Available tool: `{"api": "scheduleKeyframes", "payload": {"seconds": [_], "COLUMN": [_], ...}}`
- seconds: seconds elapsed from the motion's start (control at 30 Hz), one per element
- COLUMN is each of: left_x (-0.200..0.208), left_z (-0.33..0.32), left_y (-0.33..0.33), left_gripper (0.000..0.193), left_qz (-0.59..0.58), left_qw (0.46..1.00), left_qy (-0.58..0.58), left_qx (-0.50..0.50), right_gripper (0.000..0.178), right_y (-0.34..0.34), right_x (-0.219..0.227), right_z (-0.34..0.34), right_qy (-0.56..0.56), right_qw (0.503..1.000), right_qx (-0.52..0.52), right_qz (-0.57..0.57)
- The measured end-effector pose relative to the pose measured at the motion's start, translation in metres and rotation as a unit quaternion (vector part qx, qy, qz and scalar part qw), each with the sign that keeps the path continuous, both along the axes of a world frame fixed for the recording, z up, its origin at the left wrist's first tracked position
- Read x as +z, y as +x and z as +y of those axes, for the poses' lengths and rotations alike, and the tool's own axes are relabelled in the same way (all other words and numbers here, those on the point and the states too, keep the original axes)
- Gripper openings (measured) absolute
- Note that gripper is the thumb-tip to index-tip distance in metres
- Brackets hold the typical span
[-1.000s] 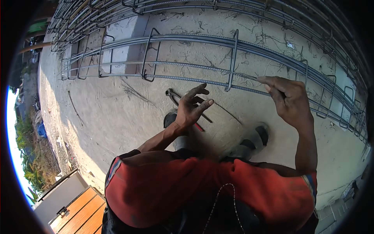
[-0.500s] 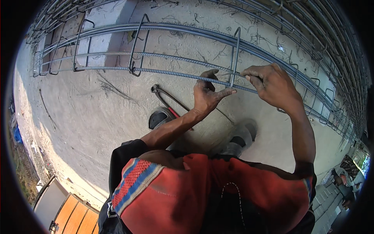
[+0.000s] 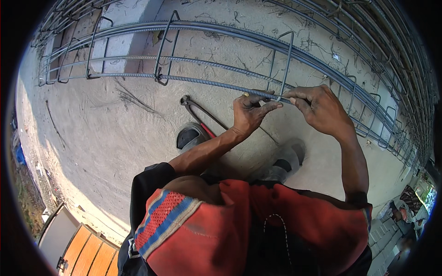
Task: The person secures steel rebar components together by hand-tying wire around the intersections, using pliers to twist and cut the wire to form a structural cage.
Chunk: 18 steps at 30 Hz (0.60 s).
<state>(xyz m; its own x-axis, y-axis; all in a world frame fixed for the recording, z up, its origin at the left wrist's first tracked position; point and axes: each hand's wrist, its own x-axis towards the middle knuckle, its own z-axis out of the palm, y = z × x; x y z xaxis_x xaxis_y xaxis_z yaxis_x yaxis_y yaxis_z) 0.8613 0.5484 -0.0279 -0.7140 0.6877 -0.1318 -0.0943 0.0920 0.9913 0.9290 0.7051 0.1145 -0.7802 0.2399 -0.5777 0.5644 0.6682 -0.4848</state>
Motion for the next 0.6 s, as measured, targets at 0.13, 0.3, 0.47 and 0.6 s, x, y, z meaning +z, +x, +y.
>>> {"api": "scheduleKeyframes", "payload": {"seconds": [0.13,0.3,0.47,0.6], "left_x": [-0.006,0.004,0.004,0.003], "left_z": [-0.006,0.007,0.000,0.001], "left_y": [-0.005,0.001,-0.002,-0.003], "left_gripper": [0.028,0.022,0.016,0.021], "left_qz": [0.002,-0.091,-0.125,-0.045], "left_qw": [1.000,0.993,0.992,0.999], "left_qy": [0.025,-0.042,-0.013,-0.013], "left_qx": [0.010,-0.055,-0.024,-0.021], "right_gripper": [0.022,0.025,0.034,0.038], "right_y": [0.021,0.055,0.061,0.061], "right_x": [-0.022,-0.046,-0.091,-0.106], "right_z": [-0.012,-0.028,-0.051,-0.058], "right_qy": [-0.002,0.005,0.048,0.048], "right_qw": [0.988,0.950,0.930,0.893], "right_qx": [-0.028,-0.137,-0.142,-0.173], "right_qz": [0.154,0.282,0.335,0.413]}}
